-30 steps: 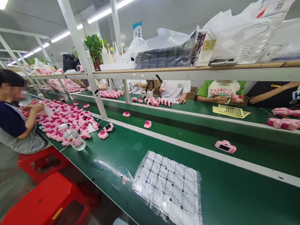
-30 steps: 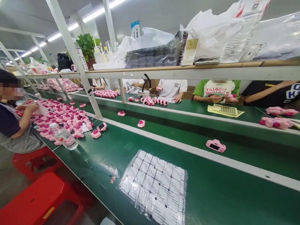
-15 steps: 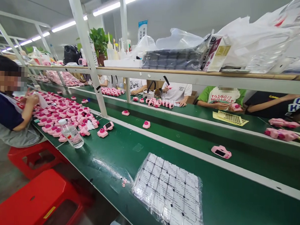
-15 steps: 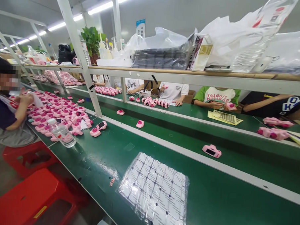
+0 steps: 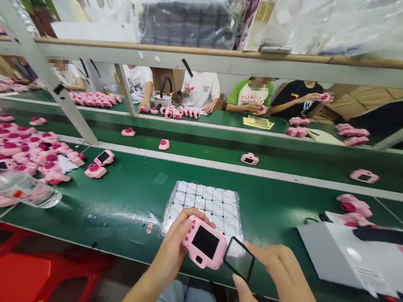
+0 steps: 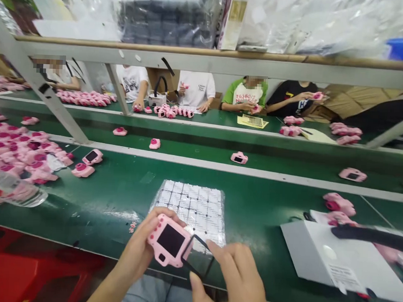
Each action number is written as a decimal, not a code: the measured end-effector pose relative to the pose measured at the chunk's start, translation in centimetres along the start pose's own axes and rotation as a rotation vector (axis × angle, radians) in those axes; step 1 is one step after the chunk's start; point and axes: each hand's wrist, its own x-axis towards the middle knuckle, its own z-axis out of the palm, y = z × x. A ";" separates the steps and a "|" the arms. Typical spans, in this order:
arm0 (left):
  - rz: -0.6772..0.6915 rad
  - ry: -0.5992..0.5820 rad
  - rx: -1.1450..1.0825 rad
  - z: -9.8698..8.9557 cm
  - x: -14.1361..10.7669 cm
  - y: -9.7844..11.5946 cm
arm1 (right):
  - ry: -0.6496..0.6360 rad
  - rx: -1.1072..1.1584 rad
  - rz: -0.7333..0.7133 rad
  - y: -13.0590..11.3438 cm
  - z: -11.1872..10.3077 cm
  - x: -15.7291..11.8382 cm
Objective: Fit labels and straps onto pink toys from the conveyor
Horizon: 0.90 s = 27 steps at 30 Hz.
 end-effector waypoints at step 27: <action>0.291 -0.051 0.348 0.6 -1.1 0.2 | -0.027 -0.075 -0.183 -3.2 2.0 3.0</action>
